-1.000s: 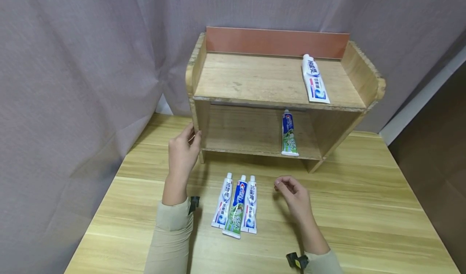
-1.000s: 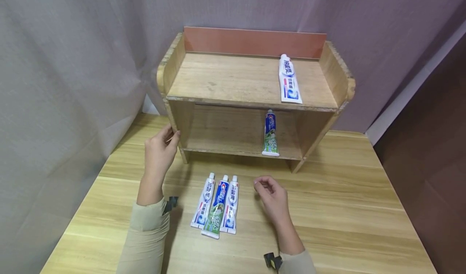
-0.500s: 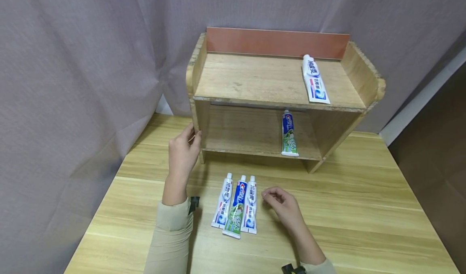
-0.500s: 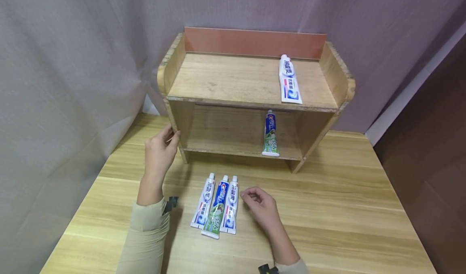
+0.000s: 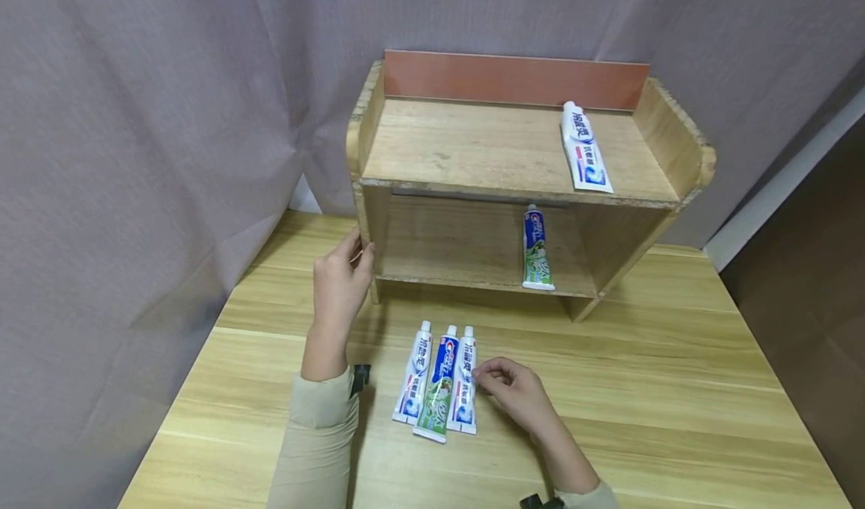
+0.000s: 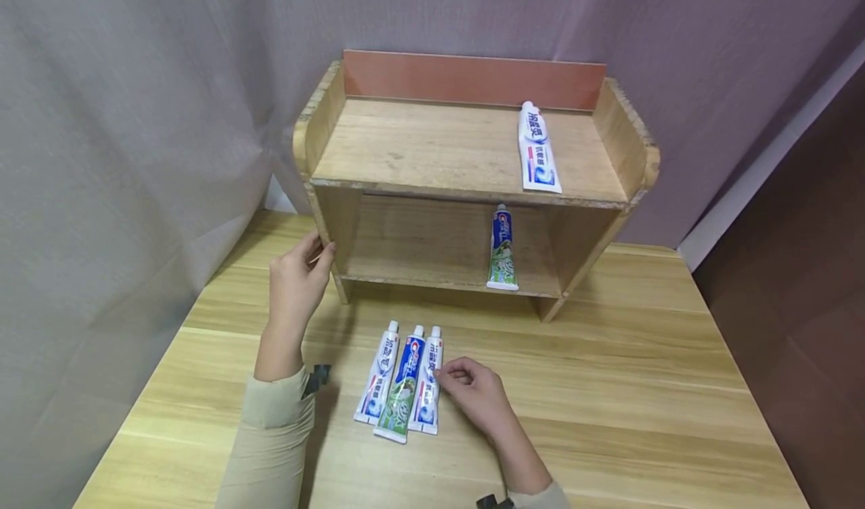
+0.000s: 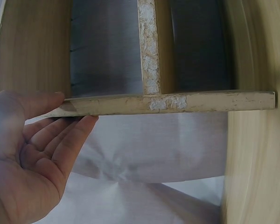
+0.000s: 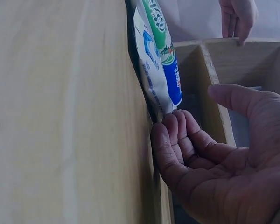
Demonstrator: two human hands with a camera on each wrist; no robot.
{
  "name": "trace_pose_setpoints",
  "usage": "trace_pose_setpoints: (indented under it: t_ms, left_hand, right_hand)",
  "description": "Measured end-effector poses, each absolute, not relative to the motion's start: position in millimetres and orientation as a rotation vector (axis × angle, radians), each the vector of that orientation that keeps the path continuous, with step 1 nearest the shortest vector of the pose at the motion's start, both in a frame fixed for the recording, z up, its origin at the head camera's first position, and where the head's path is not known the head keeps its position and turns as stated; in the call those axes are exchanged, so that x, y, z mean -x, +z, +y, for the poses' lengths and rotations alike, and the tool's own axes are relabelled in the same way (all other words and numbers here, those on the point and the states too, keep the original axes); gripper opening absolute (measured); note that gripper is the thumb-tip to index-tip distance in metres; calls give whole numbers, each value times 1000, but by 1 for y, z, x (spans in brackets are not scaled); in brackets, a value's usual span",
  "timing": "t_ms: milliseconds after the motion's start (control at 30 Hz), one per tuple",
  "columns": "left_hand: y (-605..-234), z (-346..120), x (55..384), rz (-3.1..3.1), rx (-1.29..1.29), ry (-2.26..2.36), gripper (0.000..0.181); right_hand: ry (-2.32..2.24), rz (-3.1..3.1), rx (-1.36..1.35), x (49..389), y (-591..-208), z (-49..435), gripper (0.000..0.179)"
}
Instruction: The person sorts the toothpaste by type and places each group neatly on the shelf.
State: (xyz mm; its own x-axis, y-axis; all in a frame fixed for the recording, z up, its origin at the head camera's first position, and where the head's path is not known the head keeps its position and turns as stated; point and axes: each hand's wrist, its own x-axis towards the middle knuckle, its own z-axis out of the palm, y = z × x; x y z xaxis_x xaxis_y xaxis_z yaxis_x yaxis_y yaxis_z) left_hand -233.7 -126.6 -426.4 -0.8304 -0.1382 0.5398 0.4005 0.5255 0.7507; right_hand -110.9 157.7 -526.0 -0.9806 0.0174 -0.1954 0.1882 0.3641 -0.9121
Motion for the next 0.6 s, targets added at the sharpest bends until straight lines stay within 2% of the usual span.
trace_pose_setpoints:
  t_ms: [600]
  left_hand:
    - [-426,-126,233,-2221,217,-1294,33]
  right_hand:
    - [-1468,2599,-141,117,-519,153,27]
